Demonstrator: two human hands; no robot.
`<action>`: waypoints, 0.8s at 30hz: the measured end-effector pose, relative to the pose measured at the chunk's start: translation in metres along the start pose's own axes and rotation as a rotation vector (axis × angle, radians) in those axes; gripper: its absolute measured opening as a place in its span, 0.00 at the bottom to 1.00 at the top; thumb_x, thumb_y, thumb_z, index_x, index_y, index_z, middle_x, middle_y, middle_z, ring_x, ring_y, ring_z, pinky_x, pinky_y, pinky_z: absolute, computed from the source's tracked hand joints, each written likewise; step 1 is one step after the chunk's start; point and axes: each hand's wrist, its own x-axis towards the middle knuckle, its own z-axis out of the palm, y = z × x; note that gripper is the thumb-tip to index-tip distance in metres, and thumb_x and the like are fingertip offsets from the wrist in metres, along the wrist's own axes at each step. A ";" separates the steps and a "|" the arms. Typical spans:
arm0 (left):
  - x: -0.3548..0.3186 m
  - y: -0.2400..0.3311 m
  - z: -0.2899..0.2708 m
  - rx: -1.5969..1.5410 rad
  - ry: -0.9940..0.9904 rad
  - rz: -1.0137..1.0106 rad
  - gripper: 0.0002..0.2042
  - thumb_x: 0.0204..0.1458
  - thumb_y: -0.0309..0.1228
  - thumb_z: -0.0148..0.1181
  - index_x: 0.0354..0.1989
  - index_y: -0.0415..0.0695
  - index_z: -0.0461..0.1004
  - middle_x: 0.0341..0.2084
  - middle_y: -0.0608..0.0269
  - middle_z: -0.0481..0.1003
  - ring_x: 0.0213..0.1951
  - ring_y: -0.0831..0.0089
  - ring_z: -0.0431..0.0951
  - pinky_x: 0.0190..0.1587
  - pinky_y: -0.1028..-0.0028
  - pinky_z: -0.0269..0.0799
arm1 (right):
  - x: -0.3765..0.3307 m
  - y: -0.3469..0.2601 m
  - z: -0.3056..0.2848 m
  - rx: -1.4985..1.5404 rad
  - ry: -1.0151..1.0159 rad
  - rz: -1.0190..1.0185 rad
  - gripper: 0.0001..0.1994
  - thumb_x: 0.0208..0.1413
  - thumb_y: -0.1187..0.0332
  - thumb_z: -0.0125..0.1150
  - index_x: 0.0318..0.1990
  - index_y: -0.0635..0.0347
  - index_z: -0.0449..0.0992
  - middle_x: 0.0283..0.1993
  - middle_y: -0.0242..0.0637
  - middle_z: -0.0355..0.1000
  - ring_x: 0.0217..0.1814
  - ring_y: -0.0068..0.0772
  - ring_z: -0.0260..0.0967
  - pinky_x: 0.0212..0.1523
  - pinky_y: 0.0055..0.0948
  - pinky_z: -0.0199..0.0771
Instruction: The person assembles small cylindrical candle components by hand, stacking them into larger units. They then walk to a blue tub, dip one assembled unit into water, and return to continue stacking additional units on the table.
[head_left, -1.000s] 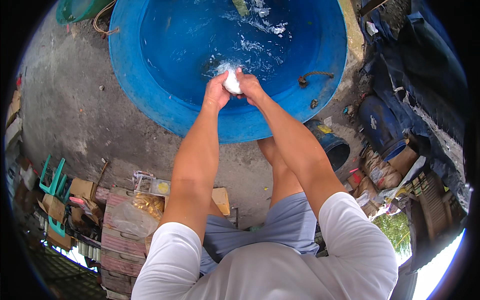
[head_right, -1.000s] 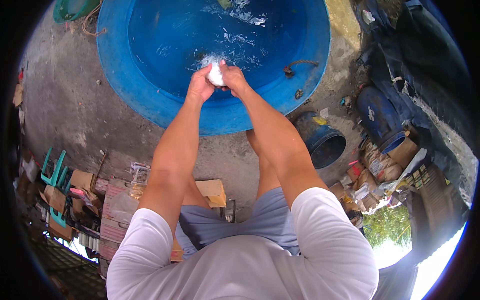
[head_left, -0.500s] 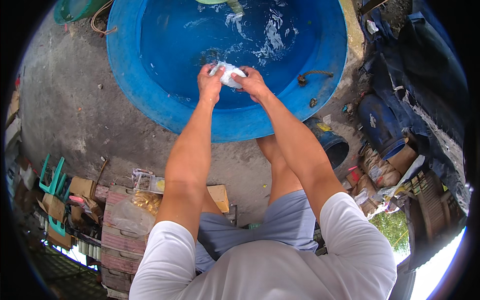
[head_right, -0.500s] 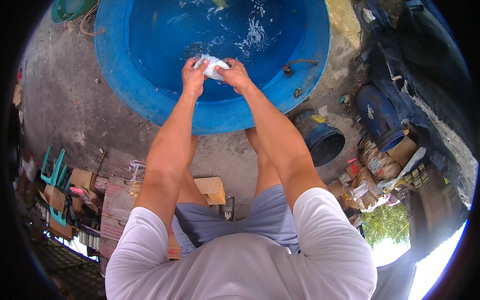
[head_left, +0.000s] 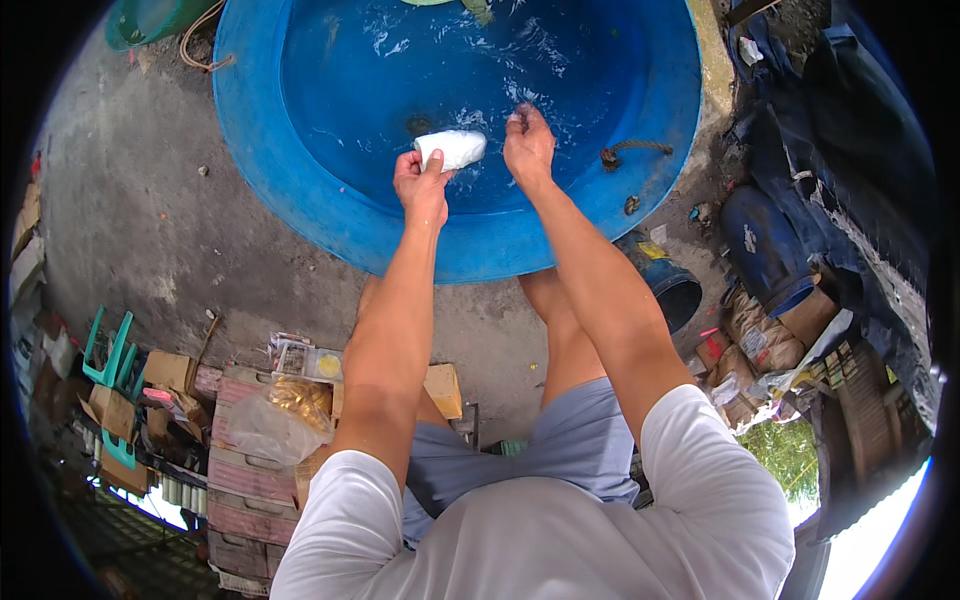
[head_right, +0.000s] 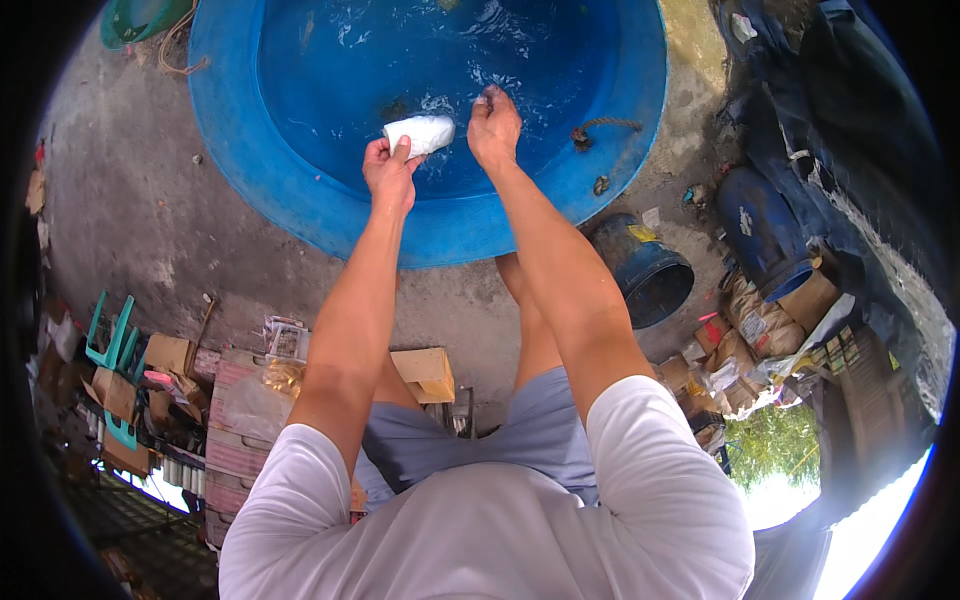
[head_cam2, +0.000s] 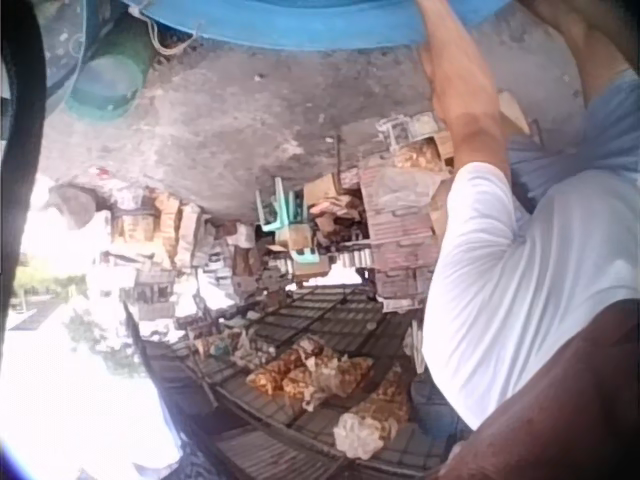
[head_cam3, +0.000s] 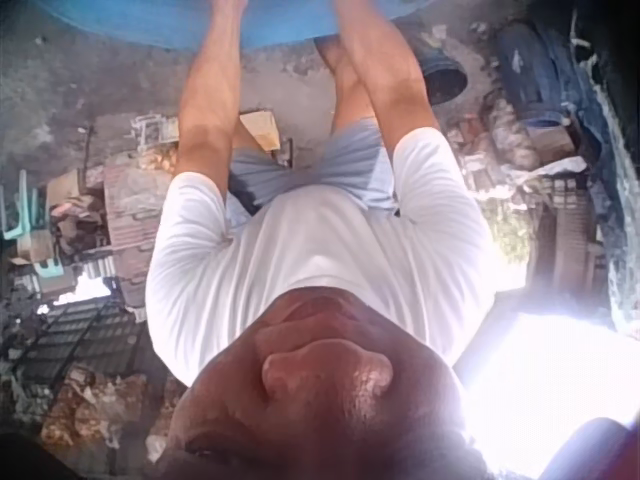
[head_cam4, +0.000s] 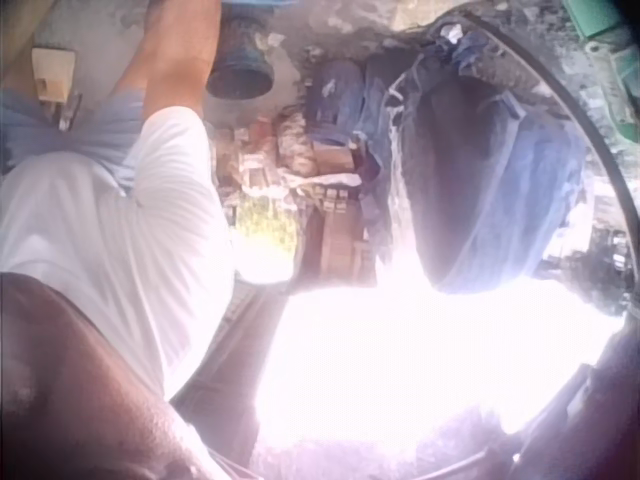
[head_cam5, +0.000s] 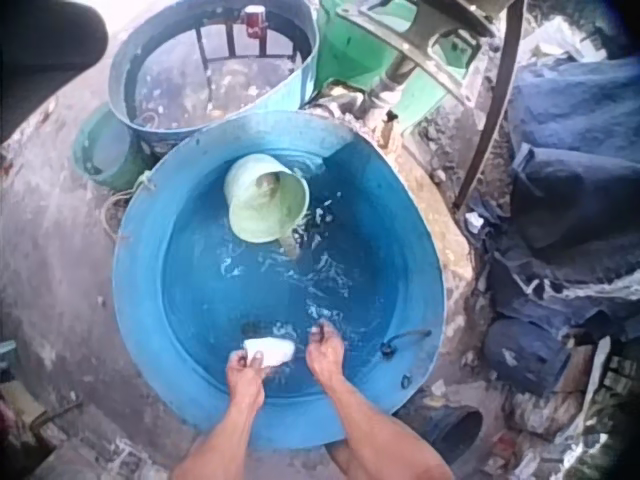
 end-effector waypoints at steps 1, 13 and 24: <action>0.001 -0.007 -0.003 0.074 0.021 0.010 0.12 0.60 0.21 0.64 0.45 0.39 0.66 0.45 0.52 0.77 0.44 0.61 0.82 0.46 0.56 0.84 | -0.004 -0.012 0.007 -0.069 0.041 -0.141 0.11 0.64 0.70 0.56 0.47 0.69 0.79 0.38 0.47 0.81 0.39 0.39 0.80 0.45 0.35 0.80; 0.005 0.023 0.011 0.103 -0.063 -0.007 0.13 0.59 0.17 0.63 0.50 0.39 0.70 0.43 0.55 0.79 0.40 0.67 0.82 0.38 0.71 0.80 | -0.022 -0.023 -0.014 -0.265 -0.552 -0.001 0.24 0.67 0.54 0.56 0.60 0.65 0.76 0.64 0.57 0.71 0.62 0.59 0.70 0.64 0.50 0.69; -0.027 0.008 0.030 -0.078 -0.069 -0.208 0.24 0.57 0.27 0.69 0.61 0.46 0.68 0.53 0.62 0.77 0.52 0.64 0.80 0.51 0.60 0.79 | -0.035 -0.062 -0.011 0.001 -0.369 0.153 0.25 0.67 0.48 0.57 0.38 0.65 0.82 0.28 0.52 0.78 0.29 0.46 0.75 0.37 0.46 0.74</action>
